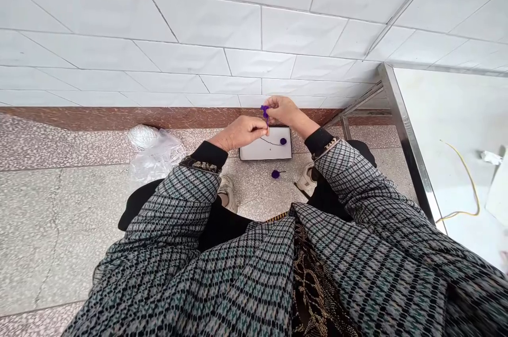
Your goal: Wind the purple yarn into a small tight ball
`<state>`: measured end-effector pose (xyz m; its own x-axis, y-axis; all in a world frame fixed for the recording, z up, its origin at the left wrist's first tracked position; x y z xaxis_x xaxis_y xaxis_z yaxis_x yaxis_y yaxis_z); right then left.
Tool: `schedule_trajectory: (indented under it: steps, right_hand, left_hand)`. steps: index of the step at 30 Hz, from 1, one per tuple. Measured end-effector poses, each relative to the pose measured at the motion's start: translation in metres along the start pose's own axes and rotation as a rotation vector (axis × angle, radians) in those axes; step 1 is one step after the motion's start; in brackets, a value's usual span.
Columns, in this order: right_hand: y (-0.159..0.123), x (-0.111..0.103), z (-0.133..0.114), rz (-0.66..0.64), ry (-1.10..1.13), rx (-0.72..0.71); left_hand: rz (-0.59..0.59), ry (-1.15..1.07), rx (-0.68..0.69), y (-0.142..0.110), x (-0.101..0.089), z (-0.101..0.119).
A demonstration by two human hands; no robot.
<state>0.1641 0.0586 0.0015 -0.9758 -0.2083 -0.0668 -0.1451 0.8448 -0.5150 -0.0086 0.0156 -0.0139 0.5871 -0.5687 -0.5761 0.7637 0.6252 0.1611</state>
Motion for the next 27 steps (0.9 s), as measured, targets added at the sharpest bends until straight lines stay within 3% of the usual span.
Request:
schedule_trajectory:
  steps: [4, 8, 12, 15, 18, 20, 23, 27]
  right_hand:
    - [-0.003, 0.007, 0.009, -0.198, -0.246, 0.076]
    - [-0.019, 0.013, 0.003, -0.359, -0.107, 0.135]
    - [-0.025, 0.01, -0.008, -0.318, 0.167, 0.154]
    - [-0.02, 0.005, -0.01, -0.195, 0.298, 0.132]
    - [-0.009, 0.001, -0.007, -0.048, 0.259, 0.085]
    - [-0.002, 0.001, -0.002, 0.014, 0.122, 0.061]
    - [0.003, 0.002, 0.006, -0.012, -0.13, 0.058]
    - [-0.008, 0.006, 0.009, -0.316, -0.175, 0.112]
  left_hand:
    - [0.278, 0.08, -0.079, -0.006, -0.02, -0.003]
    - [0.473, 0.184, -0.216, -0.009, -0.031, -0.014]
    - [0.373, 0.134, -0.302, -0.006, -0.021, -0.021]
    - [0.182, 0.061, -0.186, -0.002, -0.006, -0.018]
    - [0.011, 0.008, -0.049, 0.001, 0.004, -0.01]
    - [-0.023, 0.003, 0.006, 0.001, 0.005, -0.006]
    - [0.109, 0.078, 0.0, -0.001, -0.006, -0.006]
    - [0.406, 0.23, -0.139, -0.006, -0.026, -0.014]
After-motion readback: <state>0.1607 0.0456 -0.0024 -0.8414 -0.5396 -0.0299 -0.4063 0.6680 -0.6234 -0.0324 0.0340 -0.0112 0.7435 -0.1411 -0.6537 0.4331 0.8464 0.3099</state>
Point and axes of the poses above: each hand's wrist, its own y-axis towards the middle knuckle, its own x-axis out of the palm, z = x × y, the point moved 2 cm from there along y, towards the middle knuckle, and after that the axes turned 12 degrees about x, right-handed, at the moved point
